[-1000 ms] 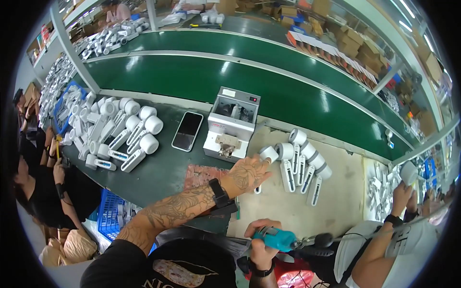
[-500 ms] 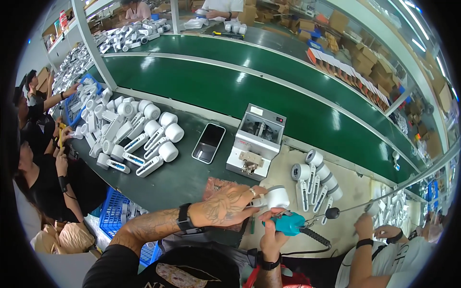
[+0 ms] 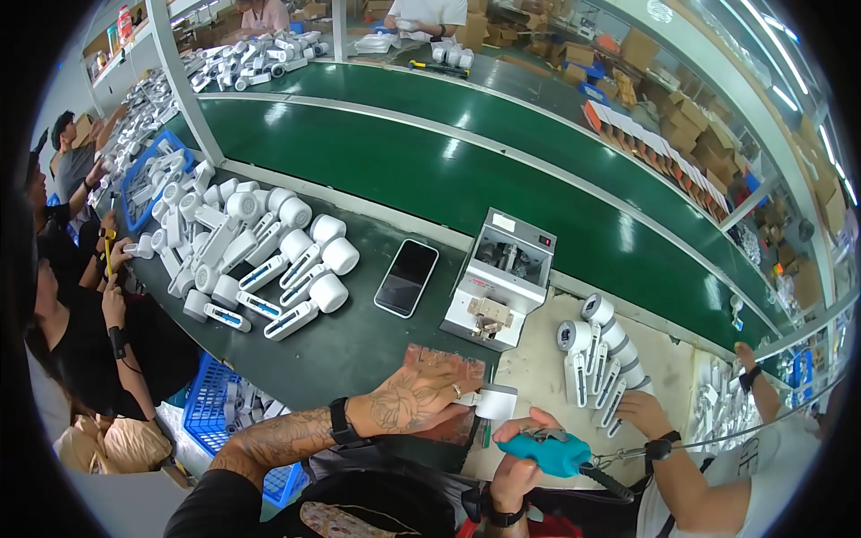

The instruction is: The person picks up a fan component, fits it into another part, and uses a power screwdriver to secure the assembly. They then use a manual screwdriver to adjust the casing before placing the finished unit on the workbench.

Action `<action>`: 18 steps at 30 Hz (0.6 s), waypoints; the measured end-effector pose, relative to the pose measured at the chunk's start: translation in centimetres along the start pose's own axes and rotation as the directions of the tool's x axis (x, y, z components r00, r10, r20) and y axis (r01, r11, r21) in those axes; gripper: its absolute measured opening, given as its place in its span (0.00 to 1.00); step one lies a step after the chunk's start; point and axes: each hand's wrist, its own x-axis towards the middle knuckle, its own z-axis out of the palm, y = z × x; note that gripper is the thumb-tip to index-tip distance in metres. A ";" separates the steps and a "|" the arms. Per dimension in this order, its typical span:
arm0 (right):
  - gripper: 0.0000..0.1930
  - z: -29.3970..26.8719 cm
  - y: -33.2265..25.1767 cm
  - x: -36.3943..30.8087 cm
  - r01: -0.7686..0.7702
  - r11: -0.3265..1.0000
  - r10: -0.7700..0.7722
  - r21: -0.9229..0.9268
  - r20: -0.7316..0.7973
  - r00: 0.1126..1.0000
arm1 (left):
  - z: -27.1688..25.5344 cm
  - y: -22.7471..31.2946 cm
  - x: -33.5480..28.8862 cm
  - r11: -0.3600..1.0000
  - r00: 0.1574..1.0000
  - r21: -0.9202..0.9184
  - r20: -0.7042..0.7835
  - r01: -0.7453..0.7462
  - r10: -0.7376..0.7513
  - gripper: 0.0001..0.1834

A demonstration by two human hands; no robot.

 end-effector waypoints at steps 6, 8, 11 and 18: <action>0.38 0.7 -1.5 0.0 -0.052 0.990 0.054 0.129 -0.016 0.998 | 0.0 -0.9 0.1 0.999 0.994 -0.016 -0.102 -0.032 0.030 0.20; 0.36 1.0 -3.0 0.8 -0.139 0.897 0.170 0.419 -0.036 0.985 | -0.1 -1.1 -0.1 0.999 0.994 -0.035 -0.103 -0.030 0.027 0.19; 0.34 2.5 -5.1 2.6 -0.159 0.876 0.193 0.455 -0.030 0.981 | 0.6 -1.8 0.2 0.992 0.995 -0.127 -0.097 0.022 -0.034 0.18; 0.33 4.8 -4.3 6.7 -0.101 0.934 0.054 0.341 0.146 0.988 | 0.4 -1.9 -0.4 0.996 0.998 -0.060 -0.026 -0.065 0.063 0.22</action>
